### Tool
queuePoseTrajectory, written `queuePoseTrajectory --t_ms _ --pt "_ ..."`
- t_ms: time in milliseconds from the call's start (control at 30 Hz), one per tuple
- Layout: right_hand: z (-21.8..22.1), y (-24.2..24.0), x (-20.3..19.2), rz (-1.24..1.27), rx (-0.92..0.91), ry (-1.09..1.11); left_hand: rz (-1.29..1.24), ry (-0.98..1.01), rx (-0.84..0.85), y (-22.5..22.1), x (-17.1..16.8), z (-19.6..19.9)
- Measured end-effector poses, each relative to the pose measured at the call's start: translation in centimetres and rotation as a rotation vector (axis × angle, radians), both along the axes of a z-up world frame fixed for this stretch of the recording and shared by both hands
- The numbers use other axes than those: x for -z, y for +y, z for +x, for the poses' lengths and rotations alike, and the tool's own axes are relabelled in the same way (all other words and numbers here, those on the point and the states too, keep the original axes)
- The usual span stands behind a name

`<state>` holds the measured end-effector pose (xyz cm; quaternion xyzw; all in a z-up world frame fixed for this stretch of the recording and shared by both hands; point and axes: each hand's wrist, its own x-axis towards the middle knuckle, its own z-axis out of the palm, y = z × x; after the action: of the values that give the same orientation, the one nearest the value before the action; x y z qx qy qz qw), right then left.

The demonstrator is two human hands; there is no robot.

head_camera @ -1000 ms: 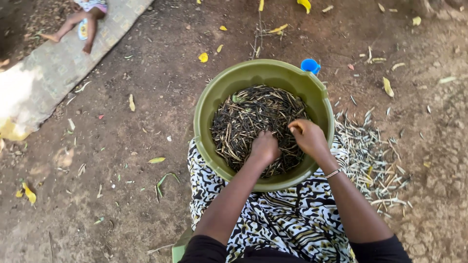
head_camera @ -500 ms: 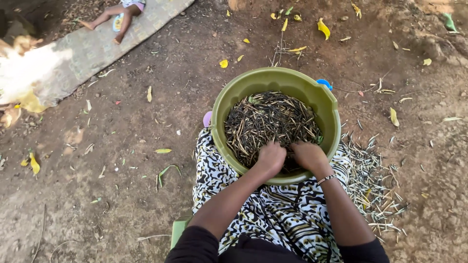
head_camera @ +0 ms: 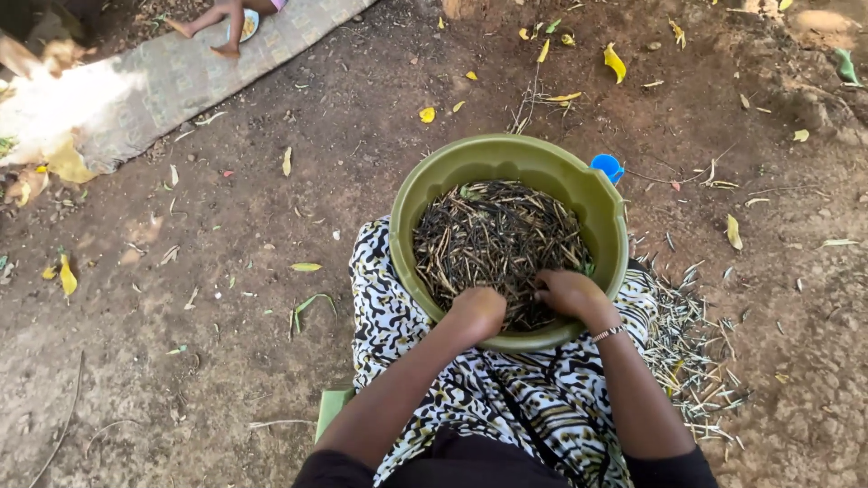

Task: Shelling dried beans by hand into a plastic bowl while sitting outdoors.

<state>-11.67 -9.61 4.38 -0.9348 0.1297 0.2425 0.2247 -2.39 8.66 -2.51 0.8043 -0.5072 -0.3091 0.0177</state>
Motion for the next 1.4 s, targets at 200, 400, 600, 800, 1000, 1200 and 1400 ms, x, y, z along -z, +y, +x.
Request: queuePoseTrajectory --t_ms 200,400,600,800,1000,1200,1400 --pt "1.3 -0.2 5.4 -0.043 -0.028 -0.010 -0.160 0.030 -0.100 4.5 -0.8 0.6" --pt "2.1 2.8 -1.3 0.300 0.254 -0.297 -0.273 0.106 -0.274 5.6 -8.2 -0.9" --pt "3.1 3.4 3.8 0.861 0.529 -0.082 -0.104 0.151 -0.344 2.8 -10.0 1.5" --pt "2.5 2.6 5.3 0.872 0.686 -0.231 -0.094 0.203 -0.412 2.8 -11.0 1.8" --pt "1.7 0.6 7.6 1.168 1.039 -0.433 -0.031 0.253 -0.425 2.2 -10.4 2.2" --pt "2.0 1.7 4.9 0.881 0.980 -0.392 -0.096 0.543 -0.798 1.7 -15.6 3.9" --pt "2.1 4.0 6.9 1.123 0.915 -0.446 -0.174 0.378 -0.549 1.5 -11.5 3.2"
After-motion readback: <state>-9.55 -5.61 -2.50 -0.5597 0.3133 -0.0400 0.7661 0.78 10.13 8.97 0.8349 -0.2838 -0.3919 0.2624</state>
